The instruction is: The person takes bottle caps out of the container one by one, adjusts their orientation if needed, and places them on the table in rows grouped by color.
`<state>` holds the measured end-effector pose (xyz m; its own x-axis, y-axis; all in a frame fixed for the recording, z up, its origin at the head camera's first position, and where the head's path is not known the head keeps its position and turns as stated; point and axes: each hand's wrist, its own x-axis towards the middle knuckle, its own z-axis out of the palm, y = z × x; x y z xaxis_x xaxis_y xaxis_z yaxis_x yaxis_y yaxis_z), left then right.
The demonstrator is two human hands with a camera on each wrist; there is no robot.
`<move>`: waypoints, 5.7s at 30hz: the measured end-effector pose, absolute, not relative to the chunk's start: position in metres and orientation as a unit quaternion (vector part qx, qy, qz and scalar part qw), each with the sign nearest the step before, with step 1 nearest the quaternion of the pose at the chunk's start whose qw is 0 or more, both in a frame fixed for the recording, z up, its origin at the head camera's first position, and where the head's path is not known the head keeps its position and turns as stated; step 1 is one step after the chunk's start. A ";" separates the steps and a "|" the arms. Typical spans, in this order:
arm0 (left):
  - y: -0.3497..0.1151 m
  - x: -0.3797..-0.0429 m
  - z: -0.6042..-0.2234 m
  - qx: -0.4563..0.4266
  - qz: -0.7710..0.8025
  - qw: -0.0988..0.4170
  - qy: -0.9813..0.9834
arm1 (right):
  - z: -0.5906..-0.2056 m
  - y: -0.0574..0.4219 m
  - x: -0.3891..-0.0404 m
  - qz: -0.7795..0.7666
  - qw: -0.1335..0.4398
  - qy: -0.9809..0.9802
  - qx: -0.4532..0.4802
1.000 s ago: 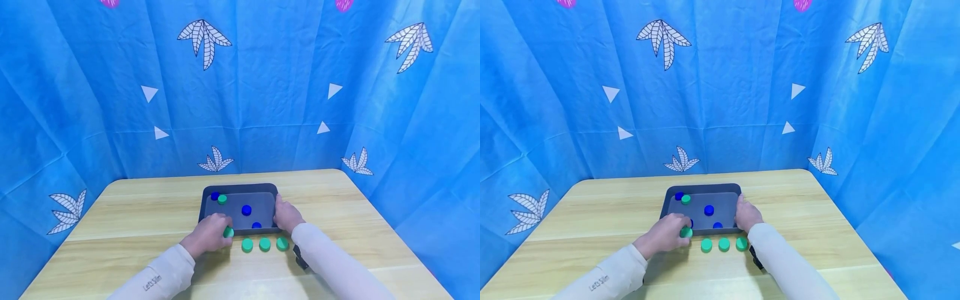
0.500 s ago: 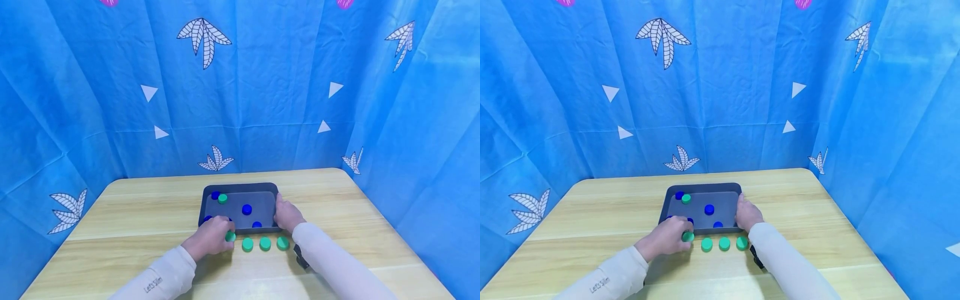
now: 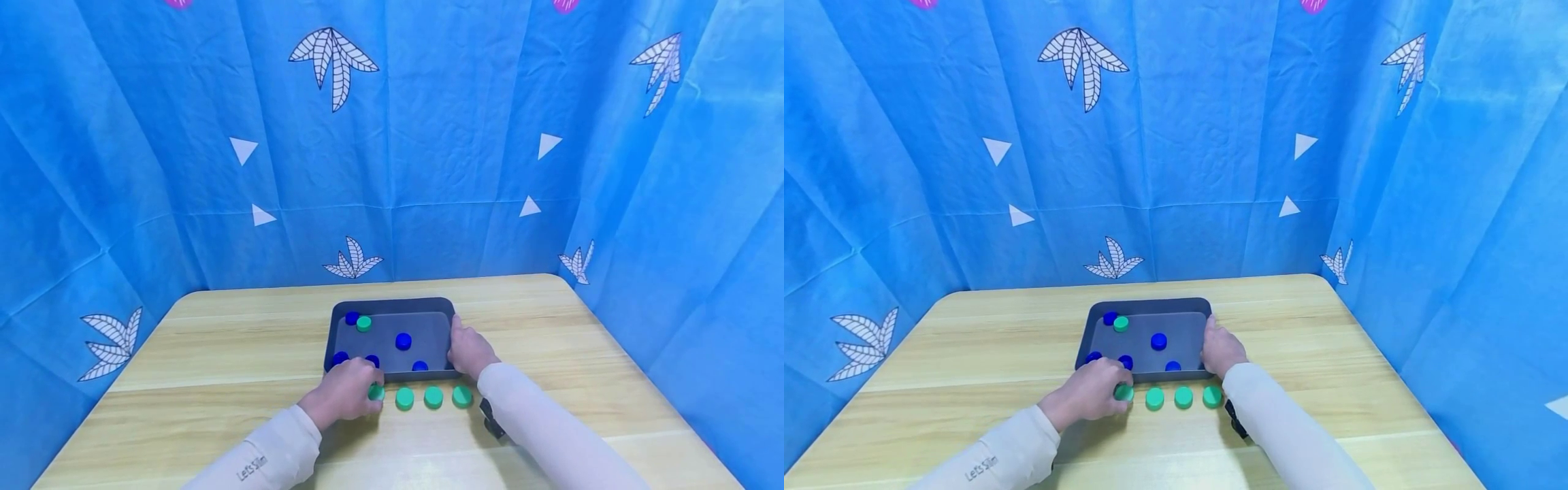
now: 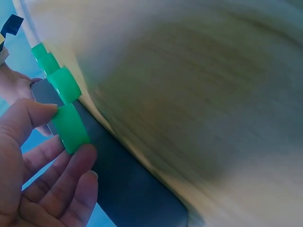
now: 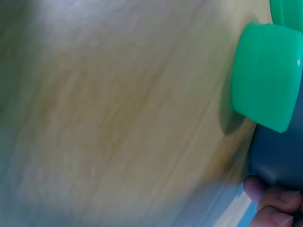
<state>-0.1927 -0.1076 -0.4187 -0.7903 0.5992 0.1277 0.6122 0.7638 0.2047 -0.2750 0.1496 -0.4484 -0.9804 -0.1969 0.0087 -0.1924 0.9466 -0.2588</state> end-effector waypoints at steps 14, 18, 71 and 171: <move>-0.109 -0.193 -0.426 -0.331 -0.113 0.014 -0.937 | -0.447 0.150 -0.275 -0.135 0.014 0.987 -0.091; -0.109 -0.192 -0.428 -0.332 -0.111 0.014 -0.937 | -0.446 0.149 -0.274 -0.137 0.018 0.986 -0.088; -0.105 -0.196 -0.425 -0.339 -0.126 0.026 -0.932 | -0.444 0.152 -0.274 -0.128 0.018 0.989 -0.075; -0.126 -0.247 -0.384 -0.214 -0.145 0.006 -0.966 | -0.444 0.147 -0.277 -0.134 0.030 0.987 -0.079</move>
<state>-0.2468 -0.1262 -0.3837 -0.9083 0.4118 0.0732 0.4151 0.8661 0.2785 -0.2767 0.1469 -0.4435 -0.9857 -0.1642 -0.0378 -0.1482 0.9517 -0.2688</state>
